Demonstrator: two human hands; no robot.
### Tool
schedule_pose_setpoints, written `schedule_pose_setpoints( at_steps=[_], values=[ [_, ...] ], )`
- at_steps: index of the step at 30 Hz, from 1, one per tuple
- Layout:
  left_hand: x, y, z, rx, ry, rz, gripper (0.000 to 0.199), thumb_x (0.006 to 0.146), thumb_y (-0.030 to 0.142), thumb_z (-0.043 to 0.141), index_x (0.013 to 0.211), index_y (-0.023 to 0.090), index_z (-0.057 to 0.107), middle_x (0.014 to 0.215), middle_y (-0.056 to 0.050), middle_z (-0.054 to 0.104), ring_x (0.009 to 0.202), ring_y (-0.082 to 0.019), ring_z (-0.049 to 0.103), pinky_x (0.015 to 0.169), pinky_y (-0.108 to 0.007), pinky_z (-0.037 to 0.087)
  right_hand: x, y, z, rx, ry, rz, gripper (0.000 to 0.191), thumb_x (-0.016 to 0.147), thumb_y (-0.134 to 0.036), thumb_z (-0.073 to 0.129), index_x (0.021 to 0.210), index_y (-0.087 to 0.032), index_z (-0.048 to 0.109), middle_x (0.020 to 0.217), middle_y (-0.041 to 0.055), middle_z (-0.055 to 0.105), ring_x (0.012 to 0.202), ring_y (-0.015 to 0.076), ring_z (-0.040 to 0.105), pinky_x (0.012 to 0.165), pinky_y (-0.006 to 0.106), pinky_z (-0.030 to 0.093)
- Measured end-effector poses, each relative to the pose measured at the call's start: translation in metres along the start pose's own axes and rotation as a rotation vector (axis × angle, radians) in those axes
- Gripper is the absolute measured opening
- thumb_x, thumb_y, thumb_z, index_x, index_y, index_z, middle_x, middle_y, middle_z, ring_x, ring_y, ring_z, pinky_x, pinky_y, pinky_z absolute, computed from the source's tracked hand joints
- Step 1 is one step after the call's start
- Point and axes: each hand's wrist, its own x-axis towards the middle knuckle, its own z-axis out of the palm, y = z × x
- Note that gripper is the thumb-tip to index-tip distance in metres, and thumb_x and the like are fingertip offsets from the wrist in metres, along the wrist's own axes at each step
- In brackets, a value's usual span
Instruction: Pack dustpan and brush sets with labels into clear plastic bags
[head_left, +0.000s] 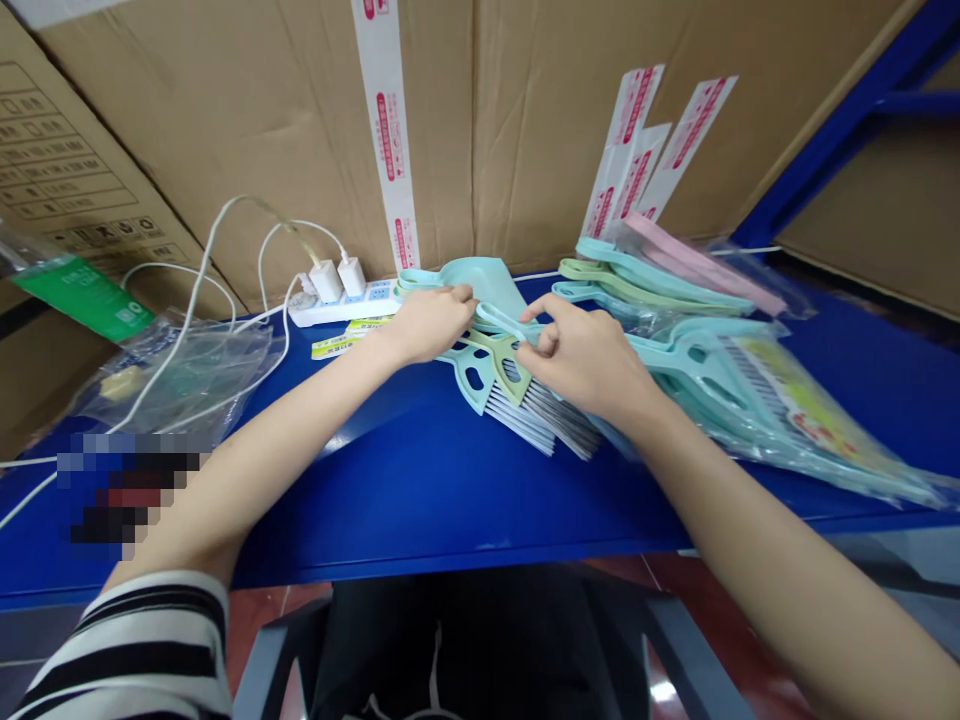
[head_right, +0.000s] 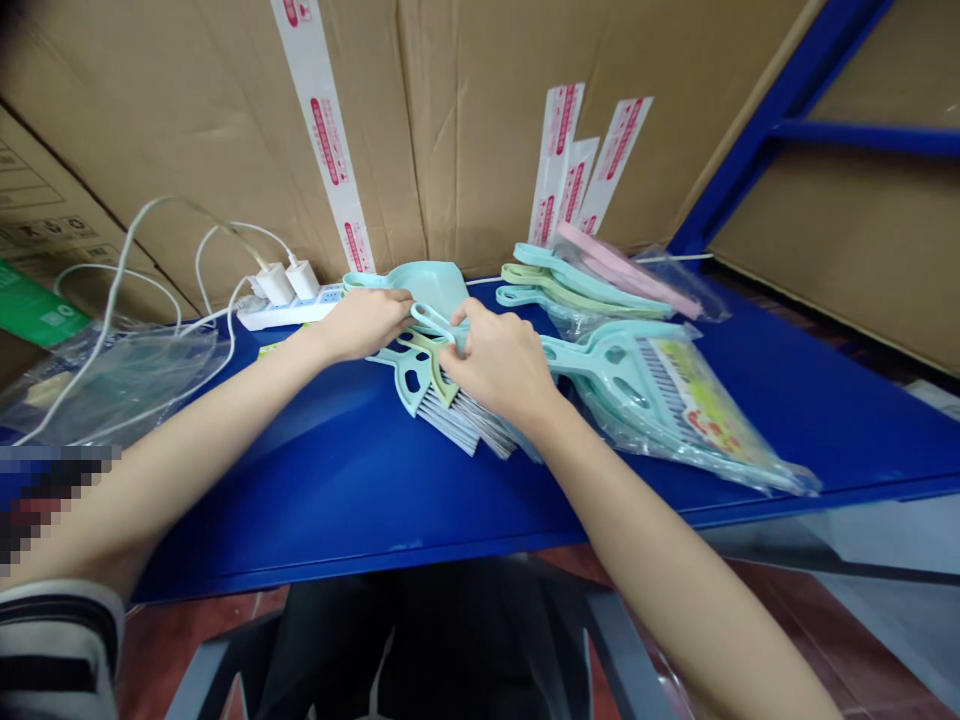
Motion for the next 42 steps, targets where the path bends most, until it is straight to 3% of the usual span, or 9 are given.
schedule_pose_setpoints(
  at_steps=[2, 6, 13, 17, 22, 28, 34, 39, 42],
  values=[
    [0.011, -0.007, 0.000, -0.023, 0.003, 0.019, 0.030, 0.097, 0.018, 0.041, 0.106, 0.012, 0.069, 0.104, -0.013, 0.070, 0.096, -0.026, 0.068, 0.080, -0.035, 0.051, -0.001, 0.001, 0.001, 0.007, 0.033, -0.011, 0.018, 0.074, -0.021, 0.055, 0.090, -0.023, 0.062, 0.052, -0.0015, 0.062, 0.060, 0.0263, 0.063, 0.065, 0.035, 0.039],
    [0.020, -0.020, 0.000, -0.063, 0.032, 0.051, 0.019, 0.089, 0.022, 0.056, 0.097, 0.014, 0.072, 0.094, -0.007, 0.072, 0.092, -0.023, 0.068, 0.079, -0.031, 0.048, -0.002, -0.003, -0.002, 0.040, 0.041, -0.002, 0.021, 0.076, -0.019, 0.055, 0.094, -0.021, 0.064, 0.056, -0.0002, 0.066, 0.062, 0.0261, 0.066, 0.067, 0.036, 0.041],
    [0.013, -0.026, -0.004, -0.093, 0.164, -0.004, 0.018, 0.086, 0.026, 0.060, 0.086, 0.013, 0.072, 0.081, -0.005, 0.069, 0.079, -0.022, 0.067, 0.071, -0.031, 0.046, 0.000, -0.001, -0.005, 0.149, 0.091, -0.017, 0.020, 0.075, -0.022, 0.056, 0.094, -0.021, 0.063, 0.053, -0.0040, 0.059, 0.054, 0.0205, 0.060, 0.067, 0.035, 0.042],
    [-0.017, -0.031, -0.016, 0.020, 0.169, -0.038, 0.024, 0.090, 0.030, 0.051, 0.089, 0.015, 0.071, 0.085, -0.007, 0.070, 0.084, -0.025, 0.068, 0.069, -0.033, 0.046, -0.001, 0.000, -0.008, 0.222, 0.150, -0.079, 0.017, 0.075, -0.023, 0.054, 0.091, -0.023, 0.059, 0.051, -0.0061, 0.055, 0.053, 0.0182, 0.059, 0.064, 0.033, 0.042],
    [-0.081, -0.034, -0.028, 0.106, 0.099, -0.002, 0.034, 0.099, 0.034, 0.039, 0.093, 0.020, 0.069, 0.096, -0.007, 0.072, 0.084, -0.024, 0.069, 0.069, -0.033, 0.046, -0.005, -0.006, -0.013, 0.243, 0.210, -0.089, 0.012, 0.079, -0.022, 0.053, 0.090, -0.024, 0.055, 0.052, -0.0063, 0.055, 0.048, 0.0166, 0.054, 0.063, 0.032, 0.044],
    [-0.146, -0.024, -0.026, 0.255, 0.099, 0.120, 0.049, 0.103, 0.026, 0.023, 0.078, 0.020, 0.065, 0.074, -0.006, 0.065, 0.060, -0.020, 0.059, 0.060, -0.034, 0.042, -0.007, -0.006, -0.011, 0.257, 0.160, -0.145, 0.018, 0.083, -0.026, 0.055, 0.101, -0.022, 0.056, 0.053, -0.0066, 0.055, 0.049, 0.0166, 0.052, 0.063, 0.032, 0.043],
    [-0.166, -0.023, -0.022, 0.056, 0.083, 0.304, 0.038, 0.102, 0.019, 0.033, 0.074, 0.020, 0.059, 0.071, -0.002, 0.061, 0.052, -0.016, 0.053, 0.054, -0.032, 0.038, -0.005, -0.006, 0.000, 0.306, 0.067, -0.153, 0.022, 0.081, -0.025, 0.055, 0.103, -0.022, 0.055, 0.053, -0.0080, 0.053, 0.049, 0.0153, 0.049, 0.061, 0.030, 0.040],
    [-0.179, -0.015, -0.022, -0.034, 0.060, 0.329, 0.030, 0.091, 0.005, 0.039, 0.069, 0.021, 0.051, 0.066, 0.000, 0.055, 0.047, -0.014, 0.044, 0.050, -0.033, 0.029, -0.005, -0.009, 0.005, 0.276, 0.069, -0.157, 0.021, 0.081, -0.026, 0.054, 0.102, -0.023, 0.055, 0.053, -0.0088, 0.049, 0.048, 0.0158, 0.050, 0.057, 0.029, 0.038],
    [-0.188, -0.012, -0.021, -0.067, 0.015, 0.297, 0.030, 0.091, 0.005, 0.040, 0.068, 0.021, 0.050, 0.066, 0.000, 0.055, 0.049, -0.015, 0.045, 0.050, -0.034, 0.030, -0.007, -0.012, 0.007, 0.189, 0.104, -0.164, 0.022, 0.081, -0.026, 0.052, 0.103, -0.024, 0.057, 0.052, -0.0084, 0.048, 0.047, 0.0166, 0.051, 0.057, 0.030, 0.039]
  ],
)
